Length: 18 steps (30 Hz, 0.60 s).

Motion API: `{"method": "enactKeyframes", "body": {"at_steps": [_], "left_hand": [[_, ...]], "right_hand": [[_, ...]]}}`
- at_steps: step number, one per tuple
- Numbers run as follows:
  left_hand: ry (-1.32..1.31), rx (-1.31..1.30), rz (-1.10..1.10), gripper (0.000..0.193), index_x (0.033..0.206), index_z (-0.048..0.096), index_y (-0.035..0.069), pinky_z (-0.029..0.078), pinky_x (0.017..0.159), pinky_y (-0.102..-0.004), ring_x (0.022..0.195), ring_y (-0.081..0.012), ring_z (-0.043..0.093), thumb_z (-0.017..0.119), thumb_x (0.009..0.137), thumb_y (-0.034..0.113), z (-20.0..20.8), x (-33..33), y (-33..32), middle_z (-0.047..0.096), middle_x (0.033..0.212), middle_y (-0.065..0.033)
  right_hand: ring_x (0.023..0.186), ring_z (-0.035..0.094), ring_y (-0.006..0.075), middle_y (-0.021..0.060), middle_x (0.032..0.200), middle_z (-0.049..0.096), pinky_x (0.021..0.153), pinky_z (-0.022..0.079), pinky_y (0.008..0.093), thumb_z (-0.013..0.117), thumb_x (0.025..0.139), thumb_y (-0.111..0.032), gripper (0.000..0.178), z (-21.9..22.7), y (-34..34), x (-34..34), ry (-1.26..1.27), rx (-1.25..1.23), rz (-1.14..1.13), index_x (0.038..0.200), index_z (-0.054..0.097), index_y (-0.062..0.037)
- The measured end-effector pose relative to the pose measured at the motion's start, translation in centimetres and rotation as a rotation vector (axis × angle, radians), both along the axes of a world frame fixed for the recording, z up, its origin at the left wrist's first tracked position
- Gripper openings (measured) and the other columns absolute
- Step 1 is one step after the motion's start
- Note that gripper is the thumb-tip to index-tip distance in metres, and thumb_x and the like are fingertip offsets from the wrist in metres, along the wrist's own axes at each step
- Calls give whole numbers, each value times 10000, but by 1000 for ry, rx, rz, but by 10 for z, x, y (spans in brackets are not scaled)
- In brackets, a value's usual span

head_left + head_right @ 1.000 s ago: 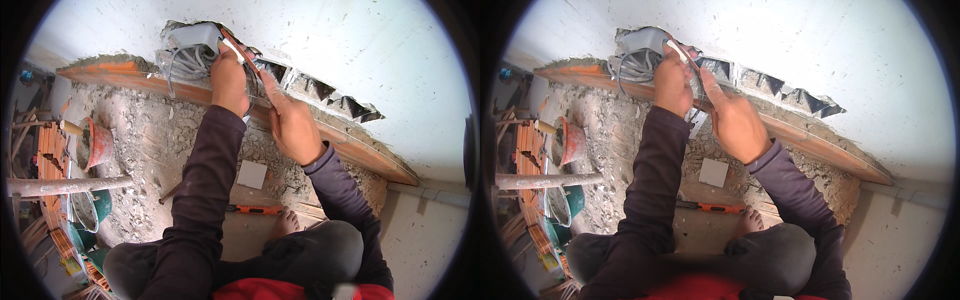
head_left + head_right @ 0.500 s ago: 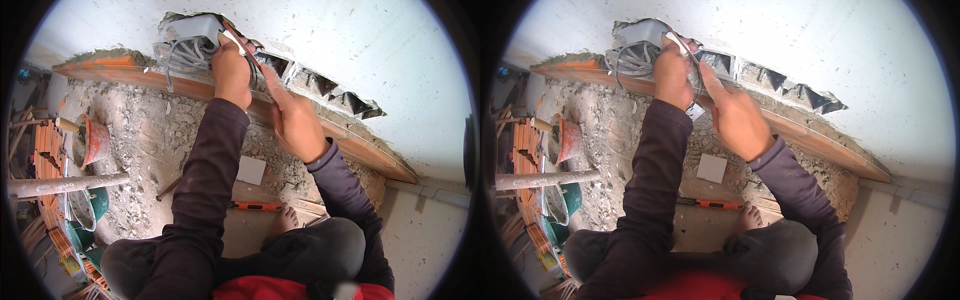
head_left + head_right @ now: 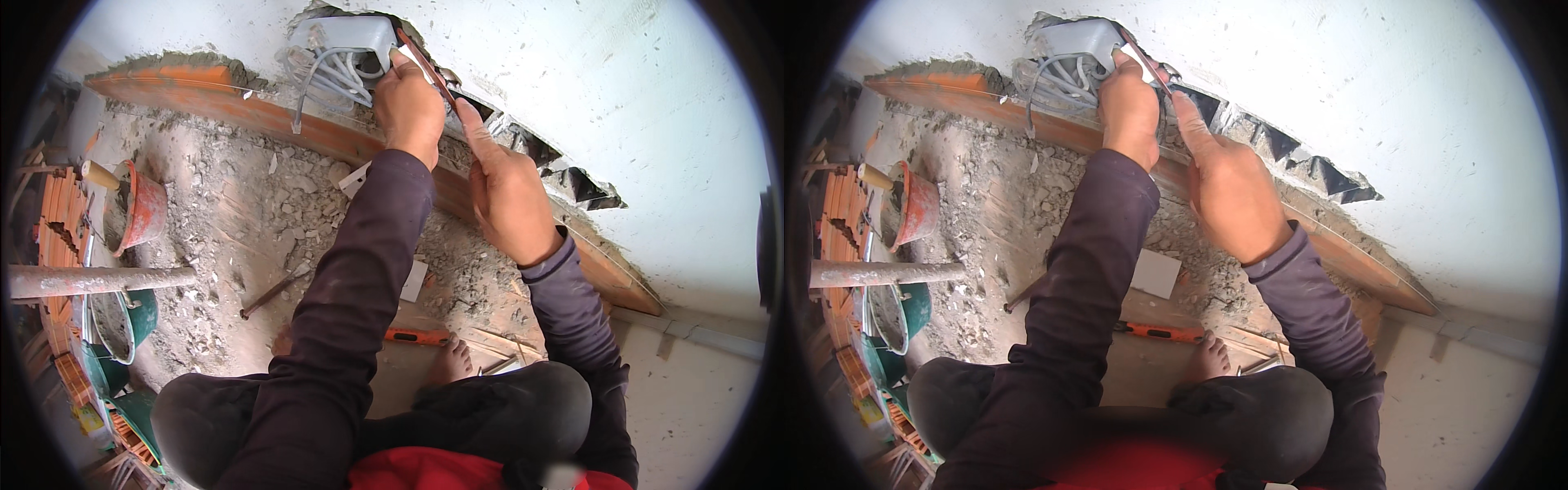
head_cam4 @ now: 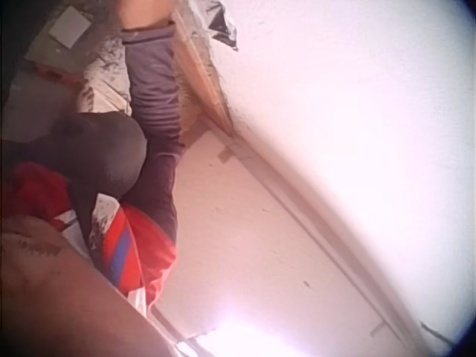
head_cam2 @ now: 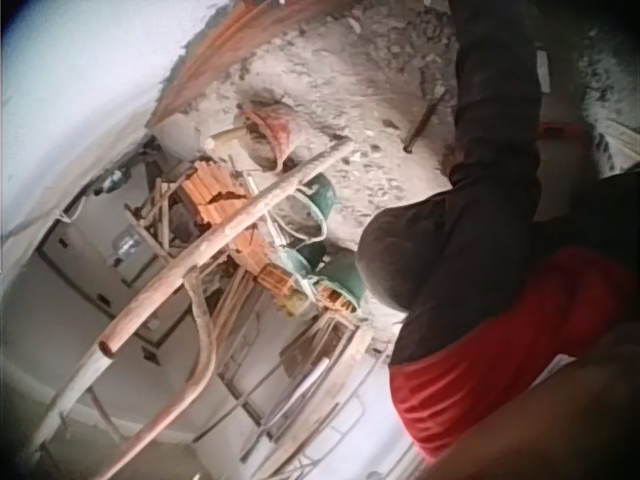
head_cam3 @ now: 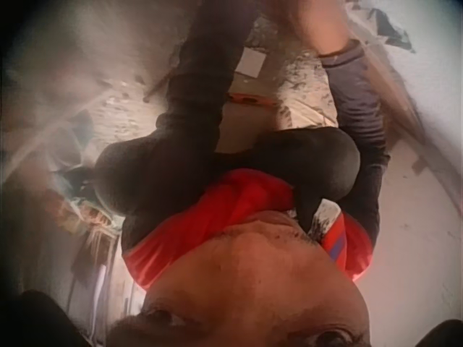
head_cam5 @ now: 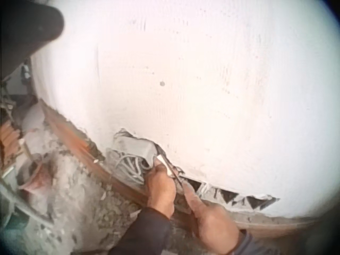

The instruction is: The person prepares an electrical outlet box by using a small saw to cut through plastic components and clearing debris from the wall cavity.

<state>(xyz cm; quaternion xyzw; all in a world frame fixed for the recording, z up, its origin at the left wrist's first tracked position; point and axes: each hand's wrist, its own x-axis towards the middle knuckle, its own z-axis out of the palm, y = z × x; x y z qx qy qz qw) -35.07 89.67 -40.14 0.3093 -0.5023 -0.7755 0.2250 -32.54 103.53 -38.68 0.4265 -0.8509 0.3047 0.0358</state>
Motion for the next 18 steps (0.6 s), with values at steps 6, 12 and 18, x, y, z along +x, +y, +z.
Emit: {"method": "enactKeyframes", "body": {"at_steps": [6,12,18], "left_hand": [[8,-43,20,444,960,577,3,415,790,-322,828,-163,531,306,1005,352,-7,-4,-5,608,886,-71],[58,56,-67,538,1033,550,-49,441,801,-366,889,-230,572,250,1008,397,-5,-1,-2,595,998,-141],[54,5,-63,531,991,557,-39,443,769,-351,841,-208,570,252,1009,395,-7,1,-5,598,944,-128]], "right_hand": [[584,571,371,224,660,565,553,451,437,525,711,100,661,1,-7,3,13,-10,-6,1355,403,17],[500,495,355,218,593,490,532,425,411,486,730,109,696,-8,-9,1,78,-93,-9,1399,367,-38],[514,516,366,233,599,501,536,428,420,490,740,94,657,-4,-12,2,75,-51,-26,1379,384,-12]]}}
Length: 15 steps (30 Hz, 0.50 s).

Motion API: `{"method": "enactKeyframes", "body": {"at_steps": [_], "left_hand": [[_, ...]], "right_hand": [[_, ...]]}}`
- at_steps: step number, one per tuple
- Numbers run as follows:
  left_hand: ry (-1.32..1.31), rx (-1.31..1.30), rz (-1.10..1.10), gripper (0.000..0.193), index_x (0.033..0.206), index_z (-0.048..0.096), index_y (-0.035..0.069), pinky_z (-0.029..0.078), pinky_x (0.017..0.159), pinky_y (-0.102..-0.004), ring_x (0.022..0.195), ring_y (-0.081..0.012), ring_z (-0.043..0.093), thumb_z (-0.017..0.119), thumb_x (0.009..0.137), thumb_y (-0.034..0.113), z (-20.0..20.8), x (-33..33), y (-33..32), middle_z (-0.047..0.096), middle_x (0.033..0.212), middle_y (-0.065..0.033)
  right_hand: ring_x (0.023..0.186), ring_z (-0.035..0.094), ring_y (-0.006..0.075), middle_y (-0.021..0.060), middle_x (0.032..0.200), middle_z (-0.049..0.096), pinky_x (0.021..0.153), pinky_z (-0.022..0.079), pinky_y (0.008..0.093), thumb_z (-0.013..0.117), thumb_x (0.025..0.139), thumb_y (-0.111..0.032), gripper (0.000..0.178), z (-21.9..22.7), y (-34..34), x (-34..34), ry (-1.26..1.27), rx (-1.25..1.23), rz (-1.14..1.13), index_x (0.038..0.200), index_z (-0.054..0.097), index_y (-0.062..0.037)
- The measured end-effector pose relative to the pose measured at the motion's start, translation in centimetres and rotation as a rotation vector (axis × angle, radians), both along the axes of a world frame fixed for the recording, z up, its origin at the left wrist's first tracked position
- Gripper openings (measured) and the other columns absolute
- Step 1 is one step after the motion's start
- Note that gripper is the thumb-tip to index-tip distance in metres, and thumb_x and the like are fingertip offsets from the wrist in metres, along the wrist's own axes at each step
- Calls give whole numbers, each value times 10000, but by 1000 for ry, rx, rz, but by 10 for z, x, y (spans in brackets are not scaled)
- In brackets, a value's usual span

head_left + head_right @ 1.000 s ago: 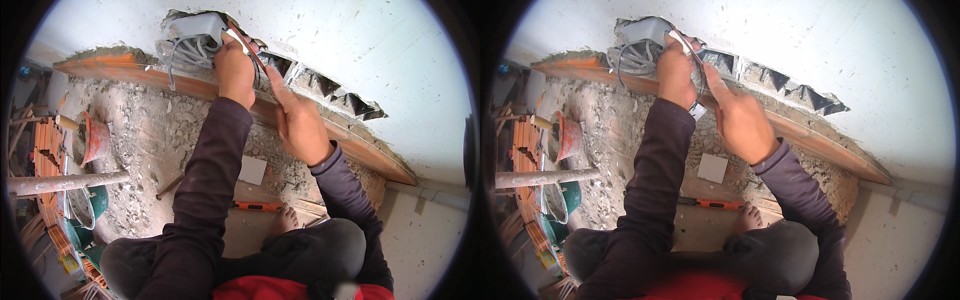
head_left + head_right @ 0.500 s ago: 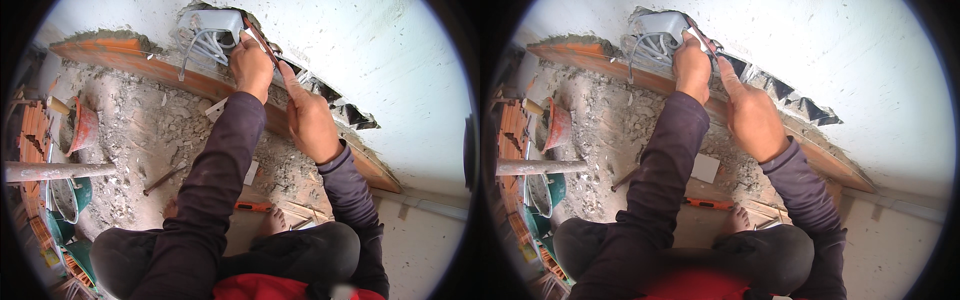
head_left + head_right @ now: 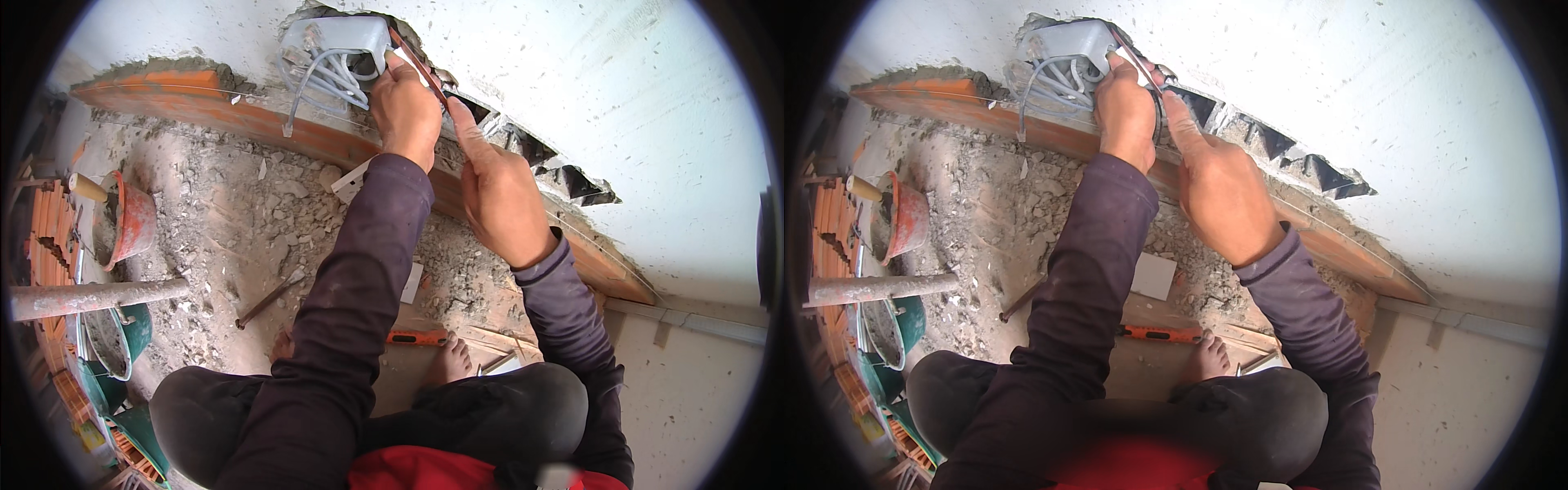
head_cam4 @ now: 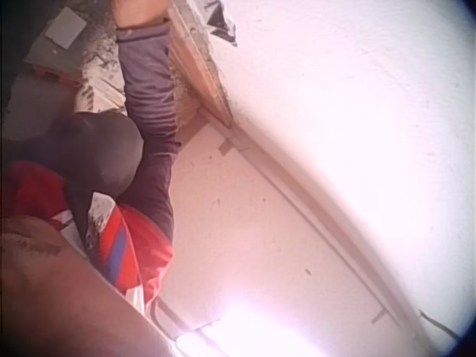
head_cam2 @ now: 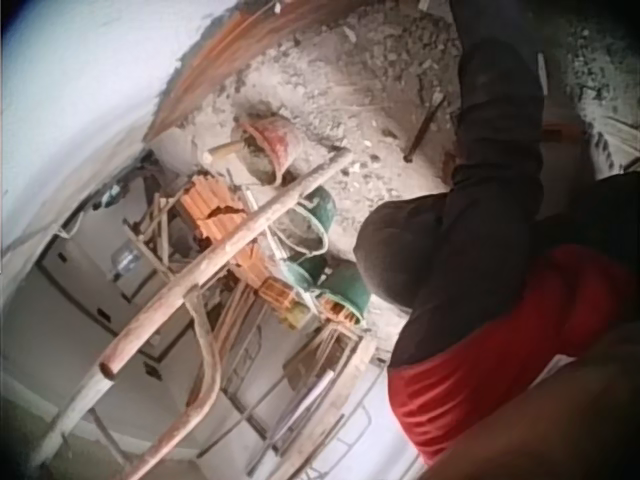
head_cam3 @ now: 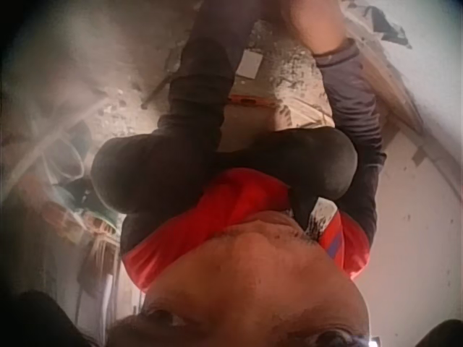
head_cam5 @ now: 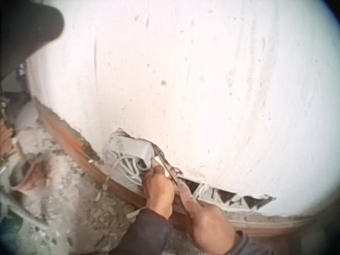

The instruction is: The person prepares an electrical outlet box by using a small saw to cut through plastic components and clearing debris from the wall cavity.

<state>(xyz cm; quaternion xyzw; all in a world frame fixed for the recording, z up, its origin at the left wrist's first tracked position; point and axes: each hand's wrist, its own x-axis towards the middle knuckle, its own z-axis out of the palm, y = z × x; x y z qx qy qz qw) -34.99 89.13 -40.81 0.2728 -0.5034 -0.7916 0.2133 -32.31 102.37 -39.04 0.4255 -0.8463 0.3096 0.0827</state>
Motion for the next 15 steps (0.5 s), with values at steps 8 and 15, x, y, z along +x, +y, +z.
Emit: {"method": "enactKeyframes", "body": {"at_steps": [8,15], "left_hand": [[13,-40,-32,517,1050,560,-36,437,842,-388,958,-277,582,254,1007,378,-7,-2,-3,598,1060,-175],[-4,-107,-9,545,1096,557,-32,423,893,-404,1047,-314,560,239,1007,401,-6,3,-5,577,1126,-205]], "right_hand": [[537,542,381,239,596,511,547,436,434,487,753,84,614,9,-3,5,31,80,-17,1357,399,17],[541,543,387,241,597,516,556,442,435,482,762,82,582,8,-15,-4,32,1,23,1338,415,31]]}}
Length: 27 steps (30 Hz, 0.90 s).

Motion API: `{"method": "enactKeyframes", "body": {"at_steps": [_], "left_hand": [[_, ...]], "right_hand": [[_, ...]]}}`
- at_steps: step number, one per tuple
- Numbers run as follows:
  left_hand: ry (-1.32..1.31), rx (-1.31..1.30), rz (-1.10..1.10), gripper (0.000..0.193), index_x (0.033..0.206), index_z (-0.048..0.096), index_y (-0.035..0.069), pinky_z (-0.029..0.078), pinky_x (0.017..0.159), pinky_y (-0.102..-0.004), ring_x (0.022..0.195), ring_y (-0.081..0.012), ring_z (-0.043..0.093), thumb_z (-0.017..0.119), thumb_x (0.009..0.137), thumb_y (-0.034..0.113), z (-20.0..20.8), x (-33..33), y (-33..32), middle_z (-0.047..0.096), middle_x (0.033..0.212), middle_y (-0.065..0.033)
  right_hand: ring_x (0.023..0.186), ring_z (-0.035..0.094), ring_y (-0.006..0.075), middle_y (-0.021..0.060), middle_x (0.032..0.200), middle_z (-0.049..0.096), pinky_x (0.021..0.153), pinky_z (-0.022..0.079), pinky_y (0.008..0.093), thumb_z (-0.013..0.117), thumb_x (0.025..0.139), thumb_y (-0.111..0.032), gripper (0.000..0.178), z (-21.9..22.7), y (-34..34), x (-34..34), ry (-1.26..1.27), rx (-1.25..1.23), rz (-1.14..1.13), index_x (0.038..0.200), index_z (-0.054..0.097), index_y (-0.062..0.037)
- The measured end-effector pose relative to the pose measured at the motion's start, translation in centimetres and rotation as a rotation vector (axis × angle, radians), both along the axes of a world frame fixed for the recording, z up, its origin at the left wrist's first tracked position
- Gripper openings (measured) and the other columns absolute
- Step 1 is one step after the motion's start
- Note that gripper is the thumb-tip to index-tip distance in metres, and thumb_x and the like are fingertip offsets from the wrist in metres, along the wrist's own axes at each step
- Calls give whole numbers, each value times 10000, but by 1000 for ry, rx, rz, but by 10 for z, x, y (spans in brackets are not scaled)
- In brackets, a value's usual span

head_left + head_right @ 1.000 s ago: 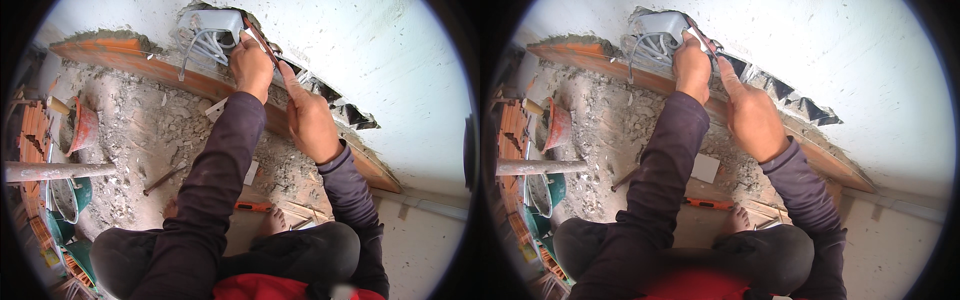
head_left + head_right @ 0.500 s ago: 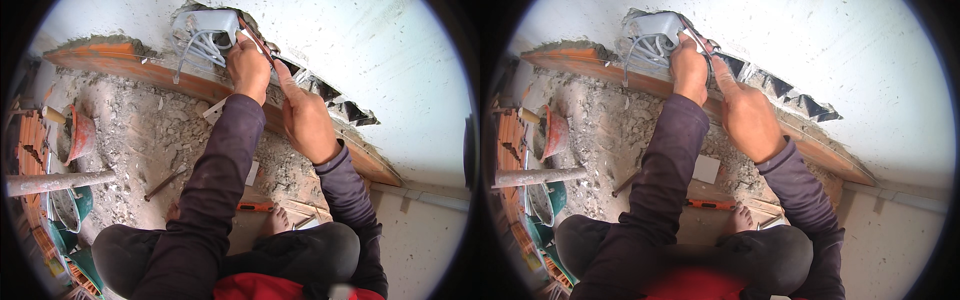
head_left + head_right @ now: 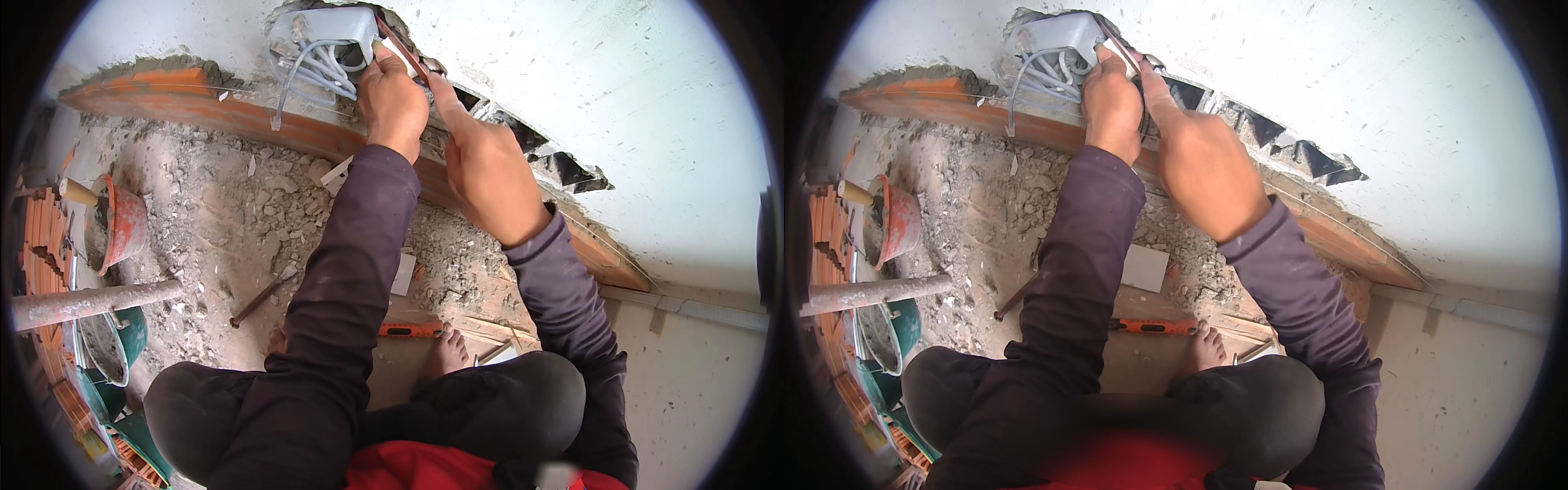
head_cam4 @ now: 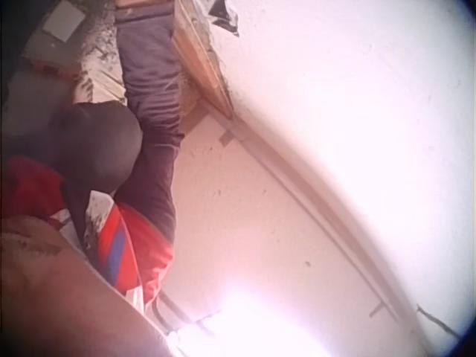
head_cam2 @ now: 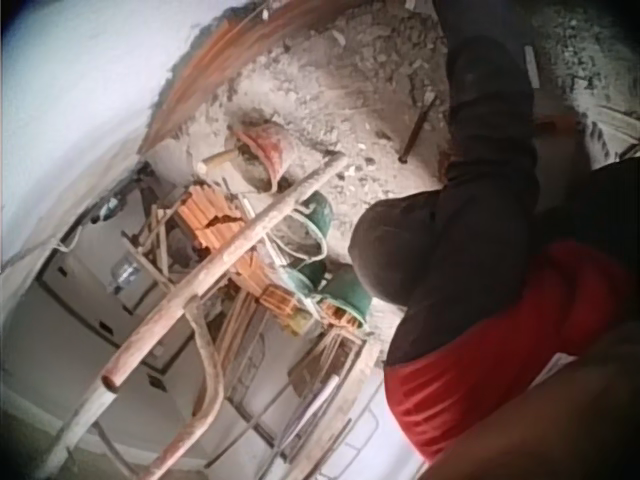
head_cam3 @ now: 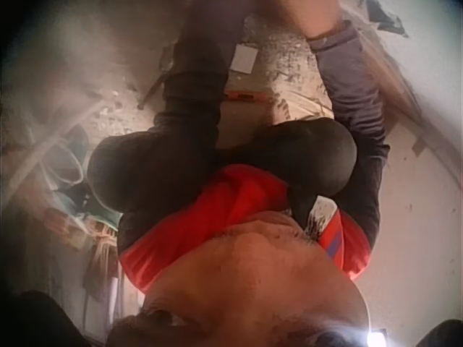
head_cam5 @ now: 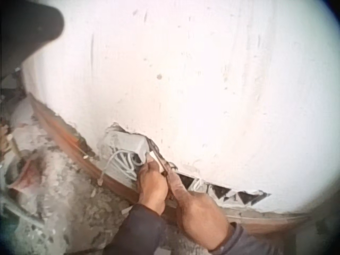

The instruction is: The person prepares an electrical outlet box by using a small saw to cut through plastic components and clearing debris from the wall cavity.

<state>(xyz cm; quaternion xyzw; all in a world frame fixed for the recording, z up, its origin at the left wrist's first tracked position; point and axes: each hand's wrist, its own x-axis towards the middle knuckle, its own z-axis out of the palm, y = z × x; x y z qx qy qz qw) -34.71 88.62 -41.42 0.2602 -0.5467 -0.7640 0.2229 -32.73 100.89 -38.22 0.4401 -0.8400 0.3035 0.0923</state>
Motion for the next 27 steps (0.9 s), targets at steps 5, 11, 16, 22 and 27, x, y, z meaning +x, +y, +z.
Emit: {"method": "enactKeyframes", "body": {"at_steps": [5,11,16,22,27], "left_hand": [[-7,-71,26,552,1056,586,-7,429,885,-408,1052,-309,562,245,1002,423,-7,-6,6,589,1127,-183],[43,12,-36,522,1044,581,-7,444,846,-386,958,-265,579,267,1005,409,-4,-1,-3,604,1059,-160],[11,-14,-1,499,1059,572,-14,447,821,-366,910,-245,587,270,1009,379,-6,-5,1,636,966,-138],[24,15,-28,504,1049,594,1,447,847,-373,965,-253,585,280,1007,393,-11,-4,2,638,1002,-131],[37,81,-55,513,1045,578,-12,443,847,-370,960,-250,584,278,1008,402,-5,1,0,629,1007,-147]], "right_hand": [[540,556,380,232,603,533,547,442,438,479,749,81,587,3,3,1,12,-18,-8,1331,422,31],[654,608,397,242,725,604,588,471,471,510,779,11,559,5,5,11,0,146,-56,1319,381,75],[667,617,401,247,731,613,591,481,469,482,785,20,544,4,-7,-4,-19,179,-73,1319,390,67],[667,620,397,249,726,613,606,496,461,485,789,7,559,7,11,12,-22,235,-112,1337,379,46],[690,619,405,250,766,617,614,495,467,465,797,3,558,7,3,11,6,259,-101,1347,372,36]]}}
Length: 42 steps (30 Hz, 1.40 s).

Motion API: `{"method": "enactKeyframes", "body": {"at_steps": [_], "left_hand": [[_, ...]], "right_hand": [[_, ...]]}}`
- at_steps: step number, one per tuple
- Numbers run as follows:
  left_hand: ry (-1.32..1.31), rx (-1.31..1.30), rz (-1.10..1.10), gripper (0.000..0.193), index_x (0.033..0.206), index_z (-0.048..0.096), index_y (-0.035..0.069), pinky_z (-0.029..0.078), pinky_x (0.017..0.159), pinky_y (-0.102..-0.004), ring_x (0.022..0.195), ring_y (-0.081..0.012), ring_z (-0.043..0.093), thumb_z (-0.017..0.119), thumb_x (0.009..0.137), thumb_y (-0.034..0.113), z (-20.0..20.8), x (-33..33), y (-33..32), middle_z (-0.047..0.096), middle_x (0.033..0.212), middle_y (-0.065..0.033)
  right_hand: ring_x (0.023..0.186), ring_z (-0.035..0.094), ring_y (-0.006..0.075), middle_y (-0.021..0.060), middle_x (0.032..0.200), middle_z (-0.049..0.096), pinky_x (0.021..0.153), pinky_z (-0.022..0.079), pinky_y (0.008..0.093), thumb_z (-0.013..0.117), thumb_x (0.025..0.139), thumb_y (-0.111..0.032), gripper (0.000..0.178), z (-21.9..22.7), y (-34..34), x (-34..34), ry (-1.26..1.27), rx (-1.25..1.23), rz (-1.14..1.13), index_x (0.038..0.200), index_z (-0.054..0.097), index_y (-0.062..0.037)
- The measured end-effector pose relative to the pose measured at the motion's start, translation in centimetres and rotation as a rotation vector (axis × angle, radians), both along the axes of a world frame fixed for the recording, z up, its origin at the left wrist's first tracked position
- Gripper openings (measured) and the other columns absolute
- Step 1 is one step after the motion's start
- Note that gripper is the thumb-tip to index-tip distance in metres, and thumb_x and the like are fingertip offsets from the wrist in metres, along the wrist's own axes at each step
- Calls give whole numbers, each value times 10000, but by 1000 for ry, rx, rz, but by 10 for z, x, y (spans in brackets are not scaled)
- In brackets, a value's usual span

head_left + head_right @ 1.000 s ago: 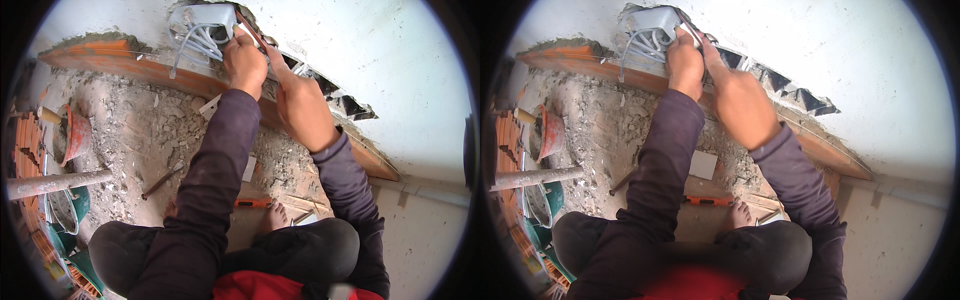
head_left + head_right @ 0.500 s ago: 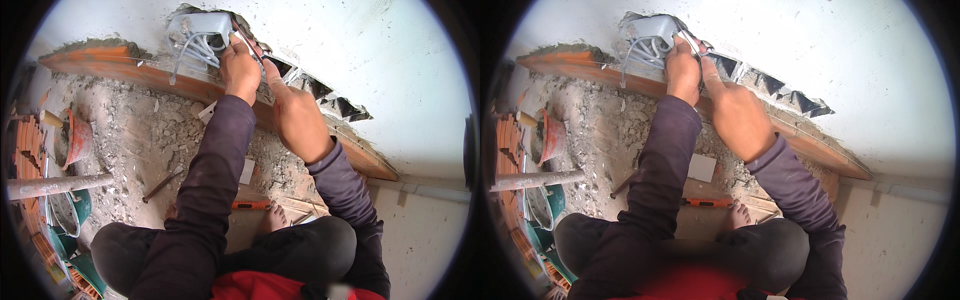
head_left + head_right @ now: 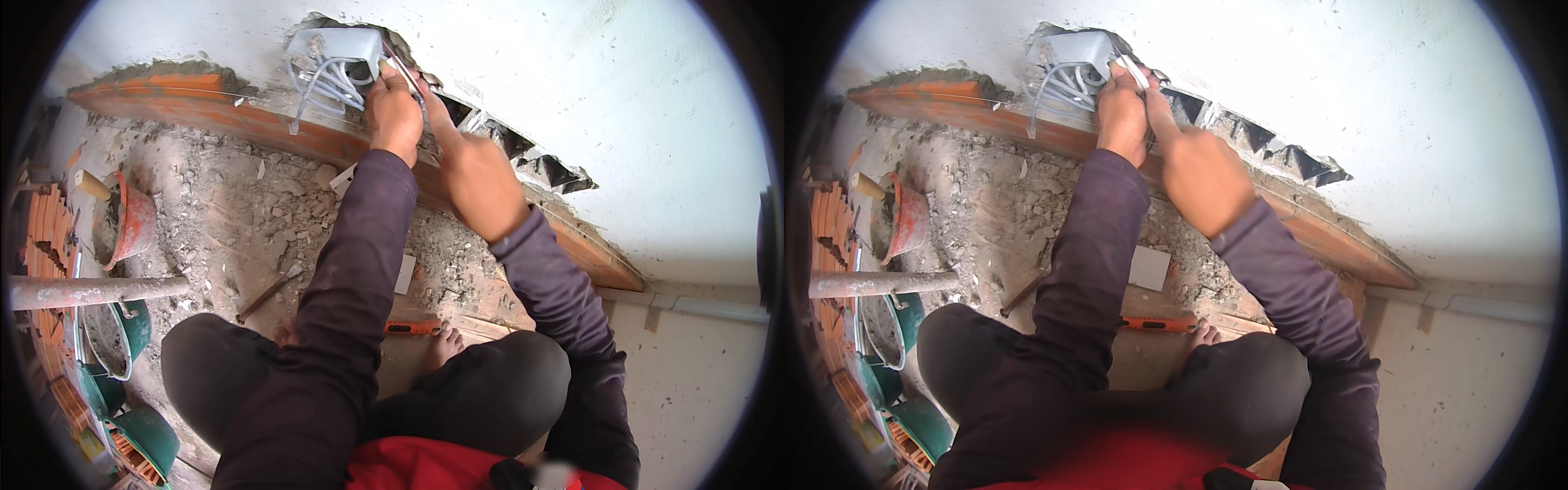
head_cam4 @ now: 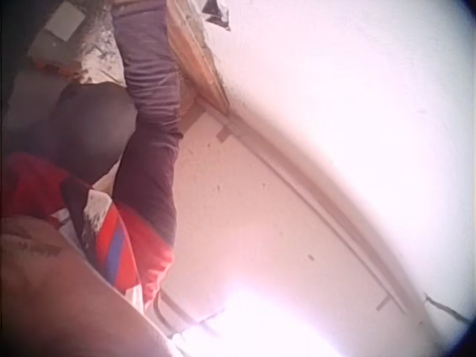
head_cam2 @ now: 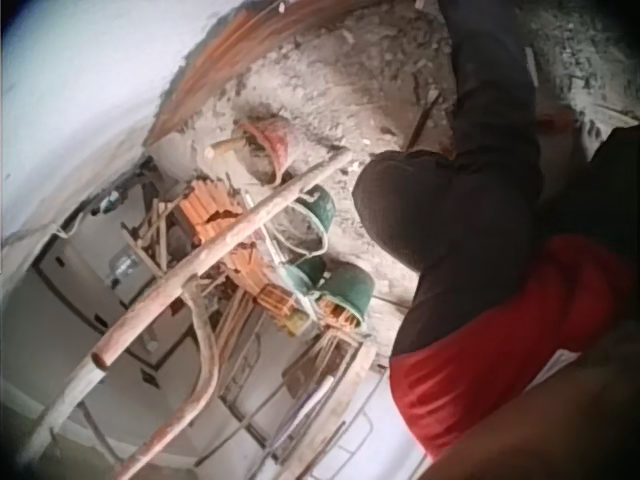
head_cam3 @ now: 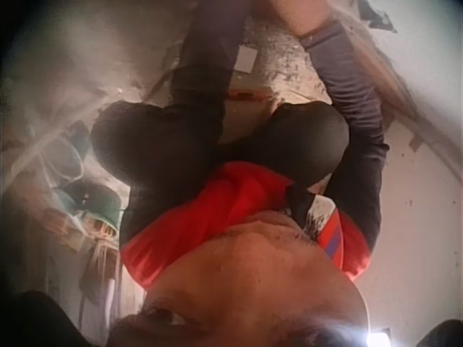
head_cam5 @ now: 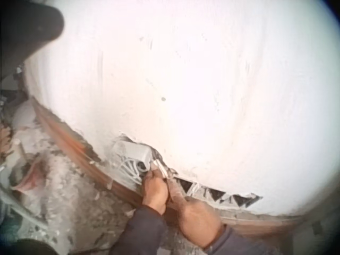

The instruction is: The person prepares an electrical outlet box by using a small saw to cut through plastic components and clearing debris from the wall cavity.

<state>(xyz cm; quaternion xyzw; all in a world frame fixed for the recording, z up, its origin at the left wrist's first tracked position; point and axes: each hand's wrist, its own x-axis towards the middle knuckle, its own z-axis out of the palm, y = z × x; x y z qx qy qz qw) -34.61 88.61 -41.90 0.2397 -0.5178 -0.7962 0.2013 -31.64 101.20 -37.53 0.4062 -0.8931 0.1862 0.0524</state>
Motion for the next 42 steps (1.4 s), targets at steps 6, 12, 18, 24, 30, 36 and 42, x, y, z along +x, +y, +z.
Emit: {"method": "enactKeyframes", "body": {"at_steps": [6,12,18,24,30,36,42], "left_hand": [[-29,-70,64,505,1016,572,2,442,778,-334,850,-189,578,252,1016,392,-8,-7,0,625,888,-94],[-25,-71,31,516,1090,576,-14,423,895,-354,1020,-235,567,262,1014,389,2,0,-2,607,1074,-151],[-10,96,-57,472,1051,567,-19,410,918,-335,1021,-205,537,276,1022,352,11,4,2,583,1066,-114],[3,-43,-27,486,1080,576,-18,410,918,-322,999,-194,544,279,1020,362,4,1,-1,594,1077,-115],[-51,-174,1,494,1034,584,-14,421,877,-322,946,-186,544,271,1018,367,0,-4,-2,595,1036,-115],[20,-14,-60,474,1059,555,-27,435,839,-316,905,-177,540,264,1024,345,3,3,-1,596,992,-104],[32,-17,-37,457,1036,559,-17,436,817,-319,871,-181,557,278,1022,343,-3,-1,-2,613,930,-99]], "right_hand": [[673,617,402,243,761,619,615,491,469,457,795,8,596,-4,-6,-10,-26,-12,-7,1377,329,31],[566,571,346,223,630,552,539,447,432,514,717,65,672,-5,7,-2,74,-76,67,1366,340,53],[640,607,390,221,711,608,581,487,463,457,797,-2,570,-2,4,1,22,33,8,1355,341,27],[627,603,383,222,687,600,575,483,453,462,785,18,587,-6,-10,-8,55,-14,1,1358,335,34],[621,609,378,220,698,605,565,485,451,479,790,-3,597,-2,8,2,35,59,-37,1369,336,25],[620,609,373,228,686,599,568,480,461,484,787,-1,593,-10,8,6,23,28,-14,1363,343,33],[617,600,404,249,709,597,578,483,468,480,777,26,610,-15,-13,-8,35,-79,31,1368,333,36]]}}
